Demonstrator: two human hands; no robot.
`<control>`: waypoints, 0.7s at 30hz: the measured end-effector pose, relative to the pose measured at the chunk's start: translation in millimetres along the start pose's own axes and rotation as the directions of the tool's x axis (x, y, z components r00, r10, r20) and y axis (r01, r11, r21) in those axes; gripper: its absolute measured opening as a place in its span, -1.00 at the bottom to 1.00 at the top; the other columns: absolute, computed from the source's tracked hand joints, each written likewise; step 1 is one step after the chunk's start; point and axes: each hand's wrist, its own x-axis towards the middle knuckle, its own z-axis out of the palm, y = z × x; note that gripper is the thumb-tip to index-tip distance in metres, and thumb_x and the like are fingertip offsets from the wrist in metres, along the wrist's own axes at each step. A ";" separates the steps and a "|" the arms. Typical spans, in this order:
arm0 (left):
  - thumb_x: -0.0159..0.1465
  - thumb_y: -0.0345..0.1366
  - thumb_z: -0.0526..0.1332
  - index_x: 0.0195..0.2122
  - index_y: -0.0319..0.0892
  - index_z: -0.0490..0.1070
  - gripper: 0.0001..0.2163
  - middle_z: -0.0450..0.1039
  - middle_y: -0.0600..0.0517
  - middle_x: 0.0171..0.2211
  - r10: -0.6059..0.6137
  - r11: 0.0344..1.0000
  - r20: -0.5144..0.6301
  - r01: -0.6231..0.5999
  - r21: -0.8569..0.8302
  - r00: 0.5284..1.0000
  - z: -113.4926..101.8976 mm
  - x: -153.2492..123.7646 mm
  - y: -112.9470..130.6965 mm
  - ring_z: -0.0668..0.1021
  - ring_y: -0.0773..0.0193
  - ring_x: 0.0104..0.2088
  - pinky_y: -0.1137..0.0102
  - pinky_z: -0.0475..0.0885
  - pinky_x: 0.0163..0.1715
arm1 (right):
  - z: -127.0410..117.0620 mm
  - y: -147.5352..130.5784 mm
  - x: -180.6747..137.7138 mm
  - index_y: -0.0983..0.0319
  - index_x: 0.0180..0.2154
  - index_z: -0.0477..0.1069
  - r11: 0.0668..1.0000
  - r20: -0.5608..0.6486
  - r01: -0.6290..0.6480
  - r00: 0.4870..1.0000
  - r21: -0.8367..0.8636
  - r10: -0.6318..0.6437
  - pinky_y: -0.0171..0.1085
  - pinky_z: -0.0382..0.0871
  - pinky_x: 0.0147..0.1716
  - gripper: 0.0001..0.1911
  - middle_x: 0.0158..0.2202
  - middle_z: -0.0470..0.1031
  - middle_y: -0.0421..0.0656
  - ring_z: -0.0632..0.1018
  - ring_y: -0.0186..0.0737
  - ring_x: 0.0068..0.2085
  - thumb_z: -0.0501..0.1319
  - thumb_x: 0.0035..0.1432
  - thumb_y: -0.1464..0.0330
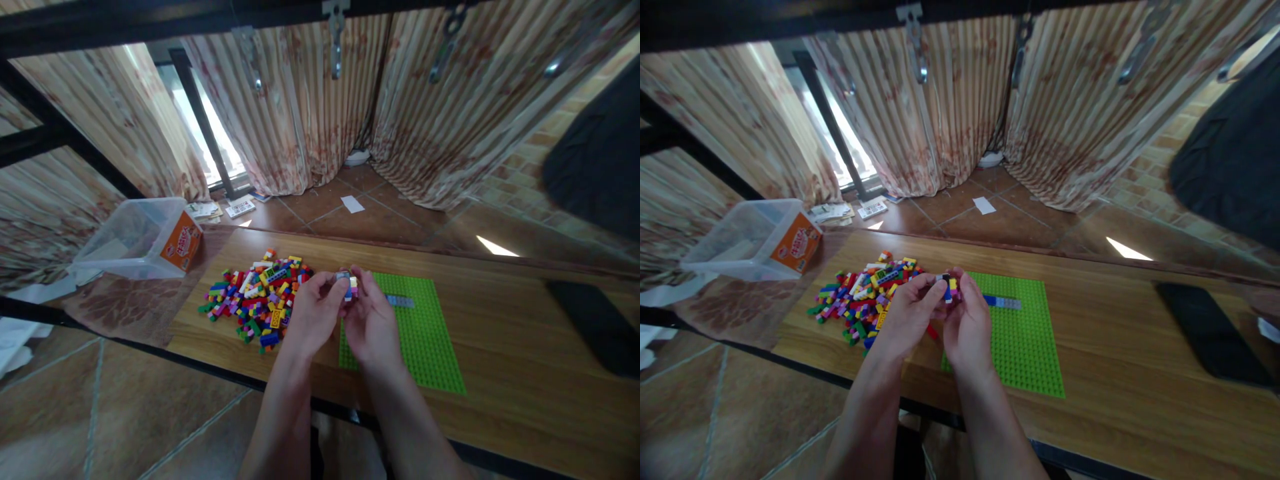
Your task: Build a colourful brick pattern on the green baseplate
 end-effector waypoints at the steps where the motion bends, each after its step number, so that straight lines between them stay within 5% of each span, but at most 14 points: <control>1: 0.26 -0.19 0.21 -0.31 -0.20 0.49 -0.82 0.56 0.01 -0.35 0.036 0.999 -0.010 -0.036 0.028 0.999 0.9 0.2 -0.5 0.55 0.30 -0.41 0.46 0.46 -0.43 | 1.6 -0.2 -1.5 0.10 -0.22 0.53 1.000 -0.002 0.027 1.000 0.001 -0.027 -0.31 0.43 -0.27 -0.78 -0.19 0.58 -0.24 0.55 -0.31 -0.23 0.30 0.10 0.17; 5: 0.28 -0.24 0.19 -0.32 -0.22 0.51 -0.83 0.56 0.01 -0.38 0.167 0.969 -0.038 -0.156 0.192 0.985 4.4 1.5 -4.9 0.54 0.31 -0.39 0.47 0.41 -0.38 | 5.3 4.4 -3.9 0.12 -0.25 0.54 0.995 -0.043 0.098 0.994 0.020 -0.097 -0.25 0.43 -0.11 -0.83 -0.21 0.59 -0.24 0.55 -0.30 -0.17 0.34 0.06 0.26; 9: 0.27 -0.28 0.19 -0.29 -0.22 0.53 -0.85 0.58 0.00 -0.35 0.189 0.937 -0.106 -0.147 0.316 0.976 9.8 2.3 -7.7 0.55 0.30 -0.38 0.45 0.40 -0.36 | 3.9 9.5 -1.8 0.13 -0.26 0.54 0.995 -0.108 0.099 0.990 0.030 -0.096 -0.18 0.44 -0.06 -0.83 -0.24 0.61 -0.23 0.57 -0.26 -0.19 0.33 0.06 0.26; 21: 0.23 -0.35 0.20 -0.33 -0.24 0.52 -0.88 0.58 -0.03 -0.37 0.138 0.968 -0.146 -0.102 0.230 0.980 23.0 0.8 -10.5 0.56 0.27 -0.37 0.43 0.42 -0.33 | -5.2 9.0 7.8 0.12 -0.25 0.51 0.987 -0.169 0.044 0.985 0.156 -0.017 -0.25 0.46 -0.13 -0.87 -0.33 0.58 -0.29 0.57 -0.32 -0.28 0.27 0.14 0.25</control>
